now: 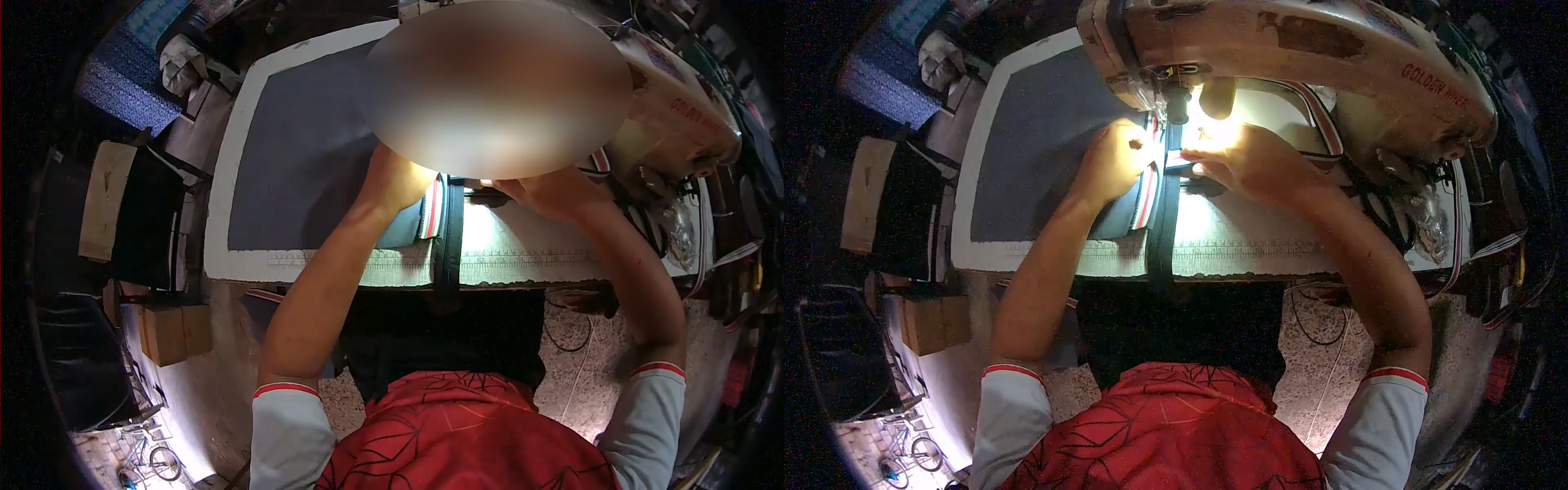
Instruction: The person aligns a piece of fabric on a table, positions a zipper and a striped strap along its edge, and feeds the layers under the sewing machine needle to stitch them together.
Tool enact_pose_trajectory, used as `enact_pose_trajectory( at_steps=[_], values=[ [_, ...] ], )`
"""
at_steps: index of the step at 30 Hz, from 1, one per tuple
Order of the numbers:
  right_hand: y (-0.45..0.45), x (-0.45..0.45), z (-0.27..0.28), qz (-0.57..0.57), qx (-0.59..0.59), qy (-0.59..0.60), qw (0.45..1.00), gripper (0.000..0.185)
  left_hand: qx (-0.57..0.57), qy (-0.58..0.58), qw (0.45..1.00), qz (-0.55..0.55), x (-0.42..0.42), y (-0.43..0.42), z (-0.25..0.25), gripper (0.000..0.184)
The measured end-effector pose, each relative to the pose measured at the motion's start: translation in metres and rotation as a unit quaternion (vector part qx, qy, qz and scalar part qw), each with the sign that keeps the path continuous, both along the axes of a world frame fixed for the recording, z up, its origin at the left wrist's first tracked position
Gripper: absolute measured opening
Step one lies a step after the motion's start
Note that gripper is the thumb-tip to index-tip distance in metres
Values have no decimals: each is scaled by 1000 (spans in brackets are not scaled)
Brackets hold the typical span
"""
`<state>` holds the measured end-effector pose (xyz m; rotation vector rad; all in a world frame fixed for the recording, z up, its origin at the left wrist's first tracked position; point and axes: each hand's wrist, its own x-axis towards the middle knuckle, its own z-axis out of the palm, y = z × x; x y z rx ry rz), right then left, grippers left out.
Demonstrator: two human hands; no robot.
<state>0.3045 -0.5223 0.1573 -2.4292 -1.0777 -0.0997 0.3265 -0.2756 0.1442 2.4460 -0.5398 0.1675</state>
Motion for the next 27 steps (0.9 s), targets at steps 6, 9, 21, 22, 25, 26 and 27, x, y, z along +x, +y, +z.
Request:
enact_pose_trajectory(
  at_steps=[6, 9, 21, 22, 25, 26, 27],
  values=[
    [4, -6, 18, -44, -23, -24, 998, 31, -67, -6, 997, -26, 2, 3, -8, 19],
    [8, 0, 19, -59, -32, 11, 998, 32, -88, -15, 996, -22, -1, 1, -2, 16],
    [13, 16, 9, -68, 59, 43, 995, 26, -122, 5, 992, -14, -6, 1, -8, 17],
    [13, 16, 12, -107, 77, 156, 979, 34, -123, 5, 992, -13, -6, 1, -8, 17],
    [16, 24, 2, -53, 69, 0, 996, 23, -107, -30, 994, -23, -7, 1, -8, 15],
    [17, 26, 0, 6, 65, -171, 983, 23, -112, -33, 993, -12, -8, 0, -8, 14],
    [16, 26, -6, -33, 47, -63, 996, 24, -118, -36, 992, -1, -9, -1, -8, 13]
  ],
)
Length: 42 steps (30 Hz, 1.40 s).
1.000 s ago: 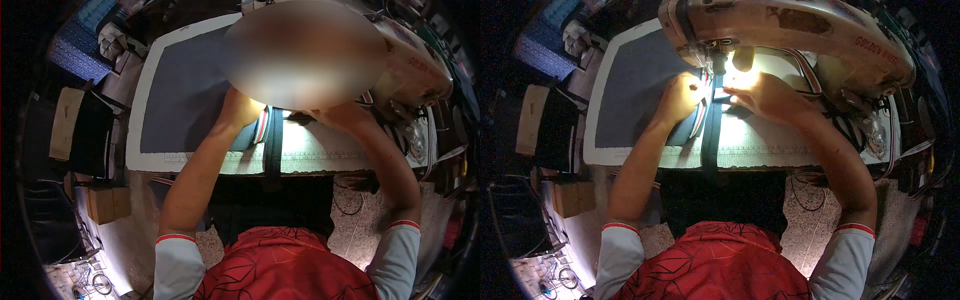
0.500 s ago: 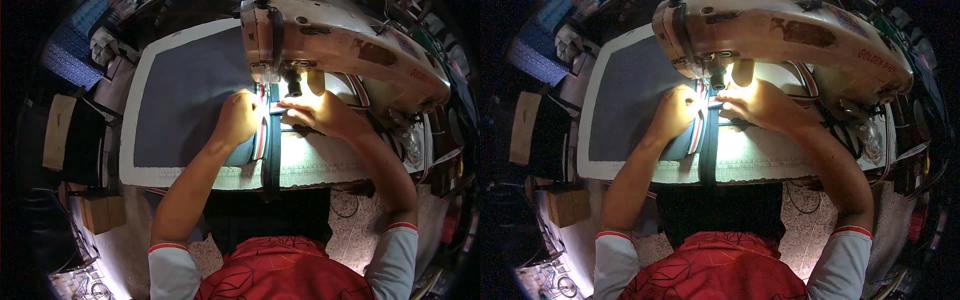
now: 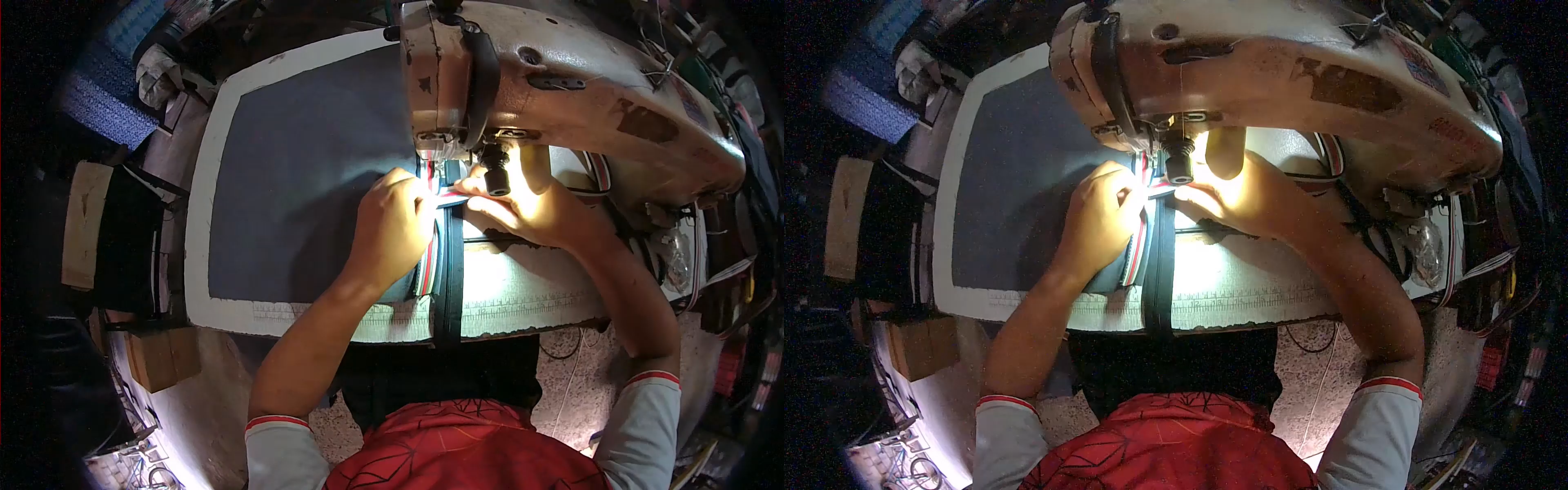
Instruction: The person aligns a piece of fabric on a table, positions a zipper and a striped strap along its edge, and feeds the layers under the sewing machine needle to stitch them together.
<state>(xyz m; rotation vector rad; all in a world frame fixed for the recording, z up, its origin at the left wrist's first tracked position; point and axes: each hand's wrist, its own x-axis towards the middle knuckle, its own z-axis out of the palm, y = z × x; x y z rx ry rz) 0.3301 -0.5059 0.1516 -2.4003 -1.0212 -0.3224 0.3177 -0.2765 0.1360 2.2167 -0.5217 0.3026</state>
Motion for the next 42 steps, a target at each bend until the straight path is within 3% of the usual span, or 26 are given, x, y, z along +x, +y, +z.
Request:
enact_pose_trajectory(
  at_steps=[5, 8, 10, 14, 16, 19, 23, 25, 42],
  values=[
    [2, 2, -7, 6, 48, -22, 999, 25, 8, 7, 1000, -5, 0, 1, 2, 11],
    [2, 3, -5, 15, 29, -113, 993, 25, 7, 17, 1000, -9, -1, 2, 2, 11],
    [-6, 1, -10, -14, -81, 28, 996, 25, 10, 19, 1000, -11, -1, 2, 2, 11],
    [-4, 1, -7, 15, -23, 35, 999, 26, 7, 19, 1000, -13, -1, 3, 3, 11],
    [-5, 2, -7, -4, -16, 105, 994, 27, 11, 16, 1000, -16, -2, 3, 3, 11],
    [-5, 1, -3, 9, -25, 59, 998, 27, 13, 25, 1000, -6, -1, 2, 2, 10],
    [-8, 4, -9, 21, -37, 92, 995, 27, 14, 20, 1000, -13, -1, 2, 3, 10],
    [-7, 3, -5, 37, -11, 28, 999, 27, 12, 20, 1000, -11, -1, 2, 3, 10],
    [-2, 0, -11, -9, -49, 40, 998, 27, 22, 16, 1000, -4, -2, 1, 2, 11]
  ],
)
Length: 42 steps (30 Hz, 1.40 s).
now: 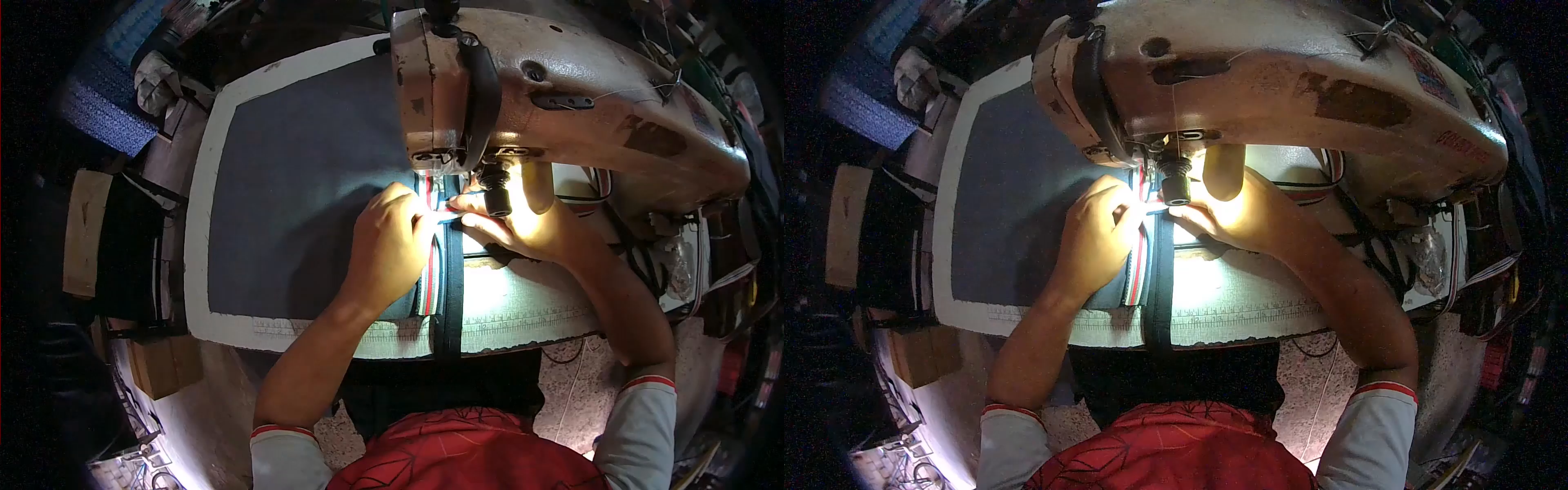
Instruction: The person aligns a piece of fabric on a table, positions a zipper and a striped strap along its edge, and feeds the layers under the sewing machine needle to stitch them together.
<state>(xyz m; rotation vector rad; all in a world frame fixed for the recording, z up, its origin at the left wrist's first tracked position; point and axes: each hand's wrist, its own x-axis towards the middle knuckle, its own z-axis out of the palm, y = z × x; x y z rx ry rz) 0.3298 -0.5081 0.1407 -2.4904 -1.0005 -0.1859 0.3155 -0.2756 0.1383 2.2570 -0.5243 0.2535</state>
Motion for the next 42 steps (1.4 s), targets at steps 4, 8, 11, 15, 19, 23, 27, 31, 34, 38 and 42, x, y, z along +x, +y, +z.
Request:
enact_pose_trajectory(
  at_steps=[4, 8, 11, 15, 19, 23, 27, 31, 34, 38, 42],
  values=[
    [-3, 3, -9, -18, 4, 29, 999, 27, 2, 6, 1000, -5, -1, 0, 3, 11],
    [0, 2, -4, -2, 21, -1, 1000, 27, -7, 9, 1000, -10, -2, 0, 7, 9],
    [0, 3, -6, -1, 22, 31, 999, 25, -7, 24, 999, -22, -2, 6, 7, 12],
    [1, 2, -5, 0, 26, 17, 1000, 24, -4, 56, 997, -44, -5, 9, 13, 20],
    [2, 1, -1, 1, 33, 2, 999, 26, 38, 7, 998, -58, -11, 7, 18, 22],
    [1, 1, -6, -18, 42, 45, 998, 26, 97, -17, 993, -63, -16, 4, 20, 24],
    [4, 3, -4, 20, 55, -62, 996, 22, 152, -49, 984, -79, -18, 4, 22, 28],
    [7, 0, 3, 25, 65, -115, 991, 23, 193, -58, 974, -104, -16, 9, 20, 30],
    [1, 1, -7, 2, -3, -20, 1000, 29, 158, -110, 974, -118, -15, 12, 11, 29],
    [0, -1, -9, 0, 27, -12, 1000, 29, 126, -120, 978, -117, -17, 13, 9, 27],
    [0, 0, -10, -14, 17, 32, 999, 28, 101, -122, 981, -108, -15, 14, 7, 26]
  ],
)
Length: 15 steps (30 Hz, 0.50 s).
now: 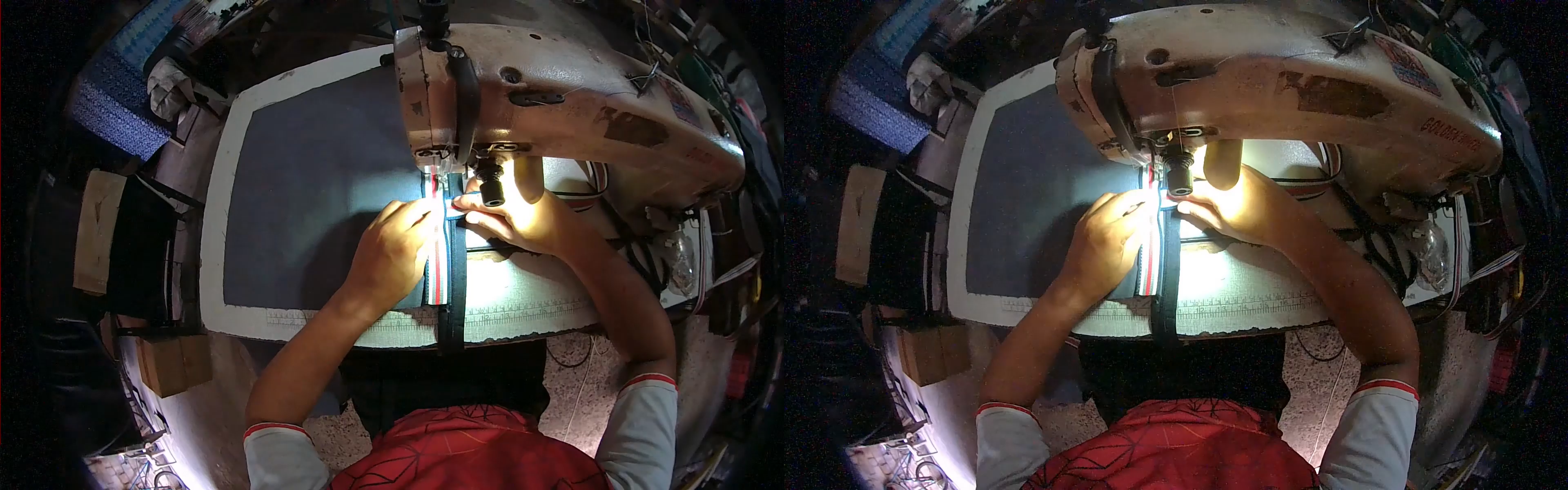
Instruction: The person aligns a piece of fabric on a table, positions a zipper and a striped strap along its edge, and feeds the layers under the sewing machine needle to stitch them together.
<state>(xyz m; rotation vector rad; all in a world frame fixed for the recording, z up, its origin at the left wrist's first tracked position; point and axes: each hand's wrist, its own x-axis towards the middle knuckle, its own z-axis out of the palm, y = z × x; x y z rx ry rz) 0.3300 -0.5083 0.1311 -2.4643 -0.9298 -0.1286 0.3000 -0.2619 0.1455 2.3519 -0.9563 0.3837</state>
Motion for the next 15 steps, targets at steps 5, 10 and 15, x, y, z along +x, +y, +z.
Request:
enact_pose_trajectory(
  at_steps=[5, 10, 15],
  values=[
    [2, 2, 5, 16, 6, -25, 1000, 26, -5, 4, 1000, 5, 0, -1, 0, 26],
    [3, 2, 10, 13, 15, 0, 1000, 24, -6, 7, 1000, 10, -1, -3, 3, 26],
    [0, 4, 8, 40, 4, -38, 998, 25, 35, 6, 999, -19, 1, 1, 0, 27]
  ],
)
